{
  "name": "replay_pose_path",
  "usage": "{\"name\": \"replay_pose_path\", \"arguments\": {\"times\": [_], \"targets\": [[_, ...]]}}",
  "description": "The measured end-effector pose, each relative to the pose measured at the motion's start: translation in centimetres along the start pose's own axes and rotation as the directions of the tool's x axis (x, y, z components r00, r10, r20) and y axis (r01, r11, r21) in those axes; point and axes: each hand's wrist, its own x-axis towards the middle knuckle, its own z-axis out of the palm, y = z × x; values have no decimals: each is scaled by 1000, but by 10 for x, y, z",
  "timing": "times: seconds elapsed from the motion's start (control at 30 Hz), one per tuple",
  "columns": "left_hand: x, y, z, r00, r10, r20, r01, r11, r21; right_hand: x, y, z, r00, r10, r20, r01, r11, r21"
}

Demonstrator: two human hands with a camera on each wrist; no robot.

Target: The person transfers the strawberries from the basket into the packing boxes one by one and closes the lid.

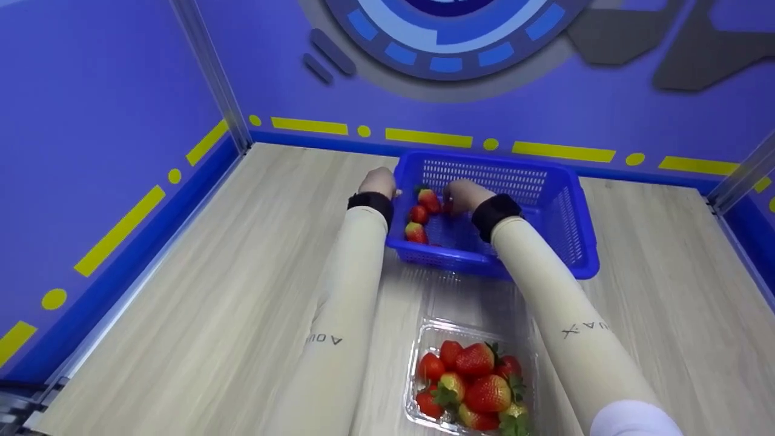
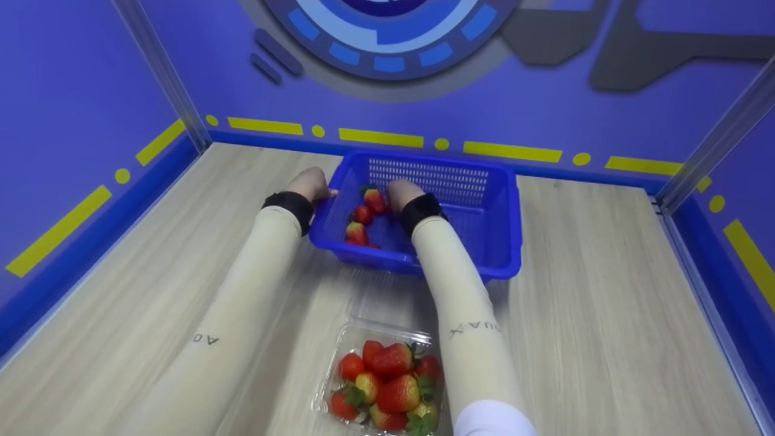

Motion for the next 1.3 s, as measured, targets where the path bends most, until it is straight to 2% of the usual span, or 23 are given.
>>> {"name": "replay_pose_path", "arguments": {"times": [0.13,0.23,0.33,0.4,0.47,0.53,0.6,0.63,0.67,0.7,0.77,0.8,0.83,0.87,0.9,0.97,1.0,1.03,1.07,1.1,1.13,1.2,1.3], "targets": [[-3,11,5,1000,2,6,-2,1000,8,-10,17,-7,999,12,-38,-7,994,107],[-2,16,7,1000,4,22,-4,1000,13,-19,29,-18,995,17,-101,1,984,176],[13,14,10,999,5,50,-5,1000,2,-30,35,-34,987,31,-160,4,977,213],[40,4,19,999,30,39,-31,999,8,-37,37,-45,980,38,-193,5,976,218],[79,-9,34,998,34,60,-35,999,17,-45,38,-54,975,36,-219,11,978,210],[117,-23,54,998,54,39,-56,998,38,-54,39,-63,970,21,-242,26,982,189],[144,-33,68,997,65,39,-67,996,55,-64,39,-69,965,-5,-263,53,983,173],[151,-36,72,997,61,57,-64,996,59,-69,39,-73,962,-21,-271,68,983,168],[135,-32,63,996,64,66,-68,996,57,-75,39,-76,960,-32,-279,82,982,168],[133,-33,63,995,64,78,-67,997,34,-81,38,-80,957,-39,-287,92,981,172],[120,-34,56,991,83,109,-79,996,-39,-94,35,-89,951,-42,-305,103,977,188],[110,-34,53,987,72,140,-49,985,-163,-101,34,-95,948,-38,-315,106,974,201],[99,-33,47,980,53,190,4,957,-291,-109,32,-101,944,-30,-327,104,972,212],[86,-30,39,972,35,234,63,915,-398,-116,31,-107,941,-19,-339,100,969,225],[87,-31,39,972,48,231,56,904,-423,-123,29,-112,936,-9,-353,98,966,237],[70,-26,22,980,100,175,-19,910,-413,-137,25,-122,926,3,-377,99,963,250],[54,-17,8,980,95,173,-19,918,-395,-144,23,-126,921,2,-391,103,963,249],[44,-11,-5,984,130,118,-92,953,-289,-151,20,-129,915,1,-404,107,964,243],[32,-4,-19,984,172,54,-159,969,-188,-158,17,-131,908,-4,-418,113,965,235],[21,2,-31,976,217,-5,-216,971,-103,-164,15,-132,901,-16,-433,127,965,228],[13,6,-40,969,245,-36,-247,964,-97,-171,12,-132,895,-31,-445,144,964,222],[-9,17,-59,958,282,-60,-288,945,-156,-183,7,-129,875,-90,-476,198,963,181],[-33,25,-72,922,371,-111,-387,888,-250,-198,1,-115,835,-192,-515,301,944,136]]}}
